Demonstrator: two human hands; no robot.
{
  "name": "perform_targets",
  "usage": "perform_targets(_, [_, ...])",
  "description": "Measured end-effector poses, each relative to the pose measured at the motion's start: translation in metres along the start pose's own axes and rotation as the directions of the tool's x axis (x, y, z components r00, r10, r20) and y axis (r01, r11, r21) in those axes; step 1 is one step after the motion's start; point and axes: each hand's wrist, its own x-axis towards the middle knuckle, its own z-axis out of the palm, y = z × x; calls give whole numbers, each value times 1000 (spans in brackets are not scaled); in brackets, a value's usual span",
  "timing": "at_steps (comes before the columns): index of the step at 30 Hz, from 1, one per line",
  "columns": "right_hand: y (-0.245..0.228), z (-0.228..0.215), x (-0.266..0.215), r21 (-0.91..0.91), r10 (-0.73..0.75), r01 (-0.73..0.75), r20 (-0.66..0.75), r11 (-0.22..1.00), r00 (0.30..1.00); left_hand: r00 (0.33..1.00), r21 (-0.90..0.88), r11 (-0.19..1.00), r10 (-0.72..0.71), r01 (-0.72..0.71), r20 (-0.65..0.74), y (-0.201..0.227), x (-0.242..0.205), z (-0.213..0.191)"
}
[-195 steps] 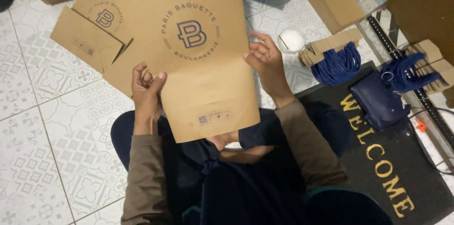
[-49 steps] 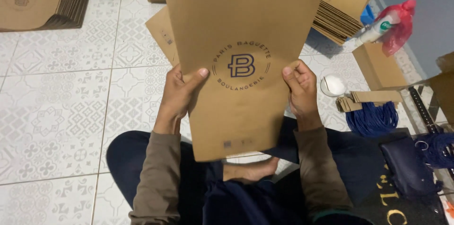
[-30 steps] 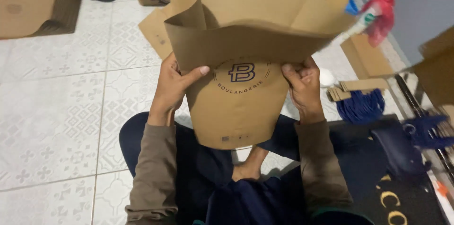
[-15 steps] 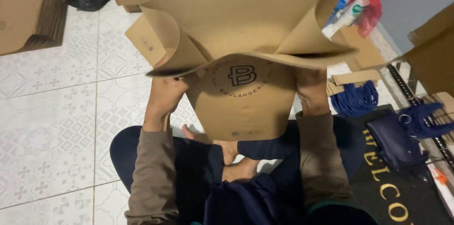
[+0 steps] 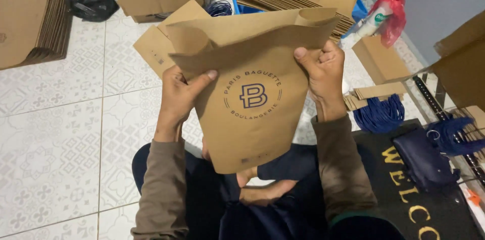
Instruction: Folding and preparing paper bags for packing snacks by opening them and shaping the base.
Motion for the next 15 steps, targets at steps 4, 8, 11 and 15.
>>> perform_targets(4, [14, -2, 8, 18, -2, 3, -49, 1000, 999, 996, 29, 1000, 5, -8, 92, 29, 11, 11])
perform_targets(8, [41, -8, 4, 10, 36, -35, -74, 999, 997, 1000, 65, 998, 17, -16, -6, 28, 22, 22])
perform_targets(11, [37, 1, 6, -4, 30, -31, -63, 1000, 998, 997, 28, 999, 39, -37, -72, -6, 32, 26])
perform_targets(15, [38, 5, 15, -60, 15, -17, -42, 998, 999, 988, -8, 1000, 7, -8, -154, -16, 31, 29])
